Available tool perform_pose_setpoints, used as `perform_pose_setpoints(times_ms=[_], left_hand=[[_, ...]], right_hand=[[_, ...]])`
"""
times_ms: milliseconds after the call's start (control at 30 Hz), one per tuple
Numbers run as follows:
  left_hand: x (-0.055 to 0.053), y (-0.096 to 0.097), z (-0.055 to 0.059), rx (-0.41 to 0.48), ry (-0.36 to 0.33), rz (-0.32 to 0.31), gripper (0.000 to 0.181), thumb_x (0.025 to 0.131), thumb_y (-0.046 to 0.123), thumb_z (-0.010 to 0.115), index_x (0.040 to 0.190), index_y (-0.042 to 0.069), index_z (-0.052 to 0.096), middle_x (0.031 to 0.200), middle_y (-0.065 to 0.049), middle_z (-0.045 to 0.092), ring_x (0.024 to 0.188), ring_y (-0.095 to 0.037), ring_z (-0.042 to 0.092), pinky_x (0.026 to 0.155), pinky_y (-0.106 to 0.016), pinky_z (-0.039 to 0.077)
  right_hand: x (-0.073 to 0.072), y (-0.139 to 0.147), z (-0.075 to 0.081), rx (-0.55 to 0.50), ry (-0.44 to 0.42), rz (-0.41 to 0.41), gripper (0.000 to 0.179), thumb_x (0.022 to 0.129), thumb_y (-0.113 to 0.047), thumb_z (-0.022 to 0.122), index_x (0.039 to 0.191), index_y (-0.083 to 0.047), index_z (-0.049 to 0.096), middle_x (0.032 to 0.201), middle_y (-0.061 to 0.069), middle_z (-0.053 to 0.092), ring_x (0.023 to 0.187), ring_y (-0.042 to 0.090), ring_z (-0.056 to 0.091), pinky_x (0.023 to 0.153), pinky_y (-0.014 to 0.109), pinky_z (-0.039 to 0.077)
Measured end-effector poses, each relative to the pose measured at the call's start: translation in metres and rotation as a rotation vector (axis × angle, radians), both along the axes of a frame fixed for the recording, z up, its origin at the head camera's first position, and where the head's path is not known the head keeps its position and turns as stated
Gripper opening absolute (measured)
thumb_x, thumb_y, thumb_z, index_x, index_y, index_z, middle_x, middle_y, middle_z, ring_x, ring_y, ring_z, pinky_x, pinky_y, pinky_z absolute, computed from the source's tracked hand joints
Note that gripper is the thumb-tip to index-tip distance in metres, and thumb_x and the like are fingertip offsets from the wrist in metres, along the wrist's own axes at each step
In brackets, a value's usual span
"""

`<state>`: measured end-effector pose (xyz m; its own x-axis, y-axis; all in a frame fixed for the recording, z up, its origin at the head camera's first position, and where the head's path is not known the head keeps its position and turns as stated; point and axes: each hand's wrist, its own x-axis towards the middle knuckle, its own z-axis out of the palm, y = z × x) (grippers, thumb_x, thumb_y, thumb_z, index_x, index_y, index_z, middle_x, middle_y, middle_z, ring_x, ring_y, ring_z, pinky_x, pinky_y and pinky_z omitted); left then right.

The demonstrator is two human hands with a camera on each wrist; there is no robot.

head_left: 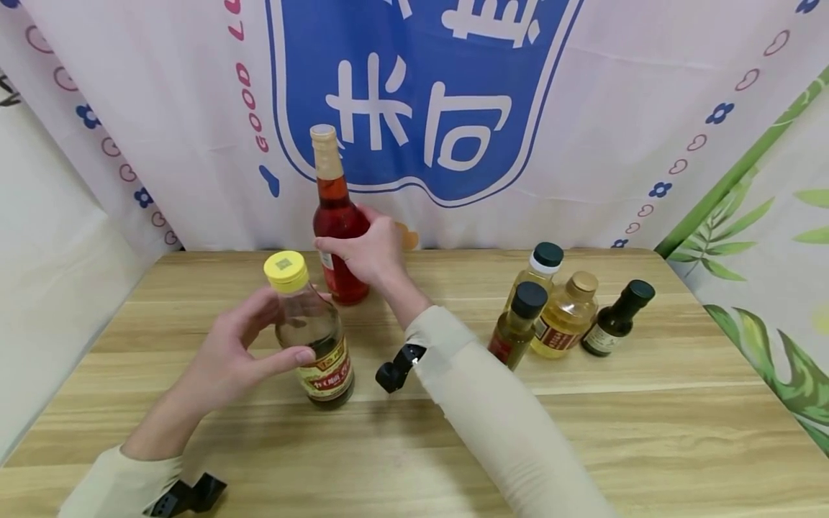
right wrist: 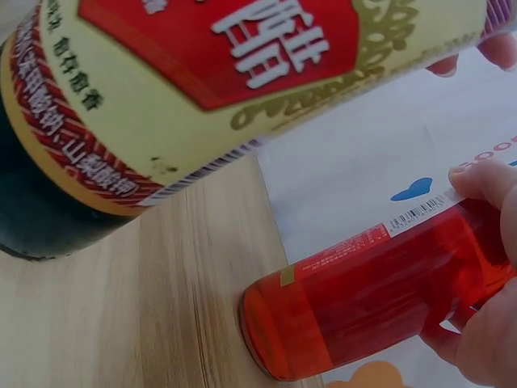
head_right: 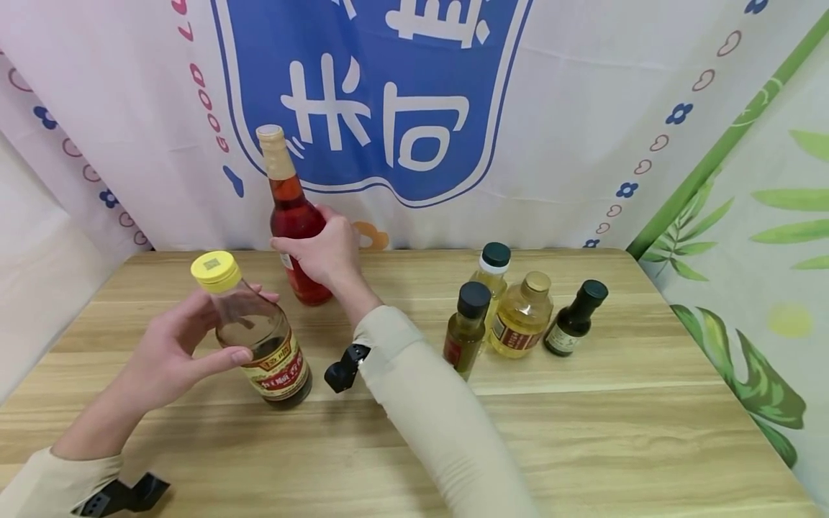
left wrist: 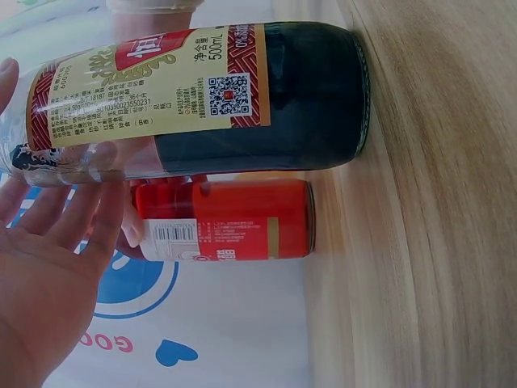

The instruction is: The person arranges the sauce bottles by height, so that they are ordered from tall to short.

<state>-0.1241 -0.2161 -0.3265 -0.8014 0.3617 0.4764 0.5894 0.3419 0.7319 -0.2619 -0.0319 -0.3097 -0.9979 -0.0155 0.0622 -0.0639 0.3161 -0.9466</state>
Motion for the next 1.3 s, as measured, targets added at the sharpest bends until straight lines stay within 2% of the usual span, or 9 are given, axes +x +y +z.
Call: perform_pose_setpoints(times_ms=[300, 600, 900, 1300], left_hand=[[0.0, -0.001, -0.001, 0.009, 0.02, -0.006, 0.078, 0.076, -0.015, 0.085, 0.146, 0.007, 0.058, 0.13, 0.01, 0.071, 0.109, -0.006, 0.068, 0.1, -0.013, 0.053], [-0.003, 0.001, -0.001, 0.008, 0.023, -0.019, 0.076, 0.076, -0.015, 0.084, 0.145, 0.006, 0.058, 0.131, 0.01, 0.07, 0.108, -0.006, 0.068, 0.097, -0.014, 0.054], [-0.001, -0.001, -0.002, 0.012, 0.009, -0.019, 0.074, 0.077, -0.015, 0.083, 0.145, 0.005, 0.058, 0.13, 0.009, 0.07, 0.106, -0.007, 0.069, 0.097, -0.014, 0.053], [0.0, -0.002, -0.001, -0.009, -0.022, 0.006, 0.075, 0.08, -0.012, 0.084, 0.147, 0.009, 0.058, 0.13, 0.011, 0.069, 0.108, -0.007, 0.068, 0.099, -0.014, 0.053]], right_hand=[[-0.006, -0.004, -0.001, 0.024, 0.012, 0.022, 0.066, 0.085, -0.037, 0.091, 0.143, -0.022, 0.063, 0.132, 0.001, 0.073, 0.121, 0.02, 0.067, 0.103, 0.048, 0.059], [-0.01, -0.001, -0.007, 0.034, 0.023, 0.044, 0.069, 0.087, -0.043, 0.088, 0.147, -0.025, 0.059, 0.136, -0.001, 0.069, 0.127, 0.019, 0.064, 0.105, 0.049, 0.059], [-0.01, -0.008, -0.015, -0.005, 0.035, 0.055, 0.073, 0.088, -0.044, 0.087, 0.151, -0.026, 0.054, 0.14, -0.001, 0.067, 0.13, 0.019, 0.061, 0.105, 0.048, 0.059], [-0.014, -0.007, -0.011, 0.002, 0.016, 0.076, 0.074, 0.088, -0.042, 0.088, 0.152, -0.027, 0.054, 0.141, -0.001, 0.066, 0.131, 0.019, 0.061, 0.108, 0.05, 0.057]])
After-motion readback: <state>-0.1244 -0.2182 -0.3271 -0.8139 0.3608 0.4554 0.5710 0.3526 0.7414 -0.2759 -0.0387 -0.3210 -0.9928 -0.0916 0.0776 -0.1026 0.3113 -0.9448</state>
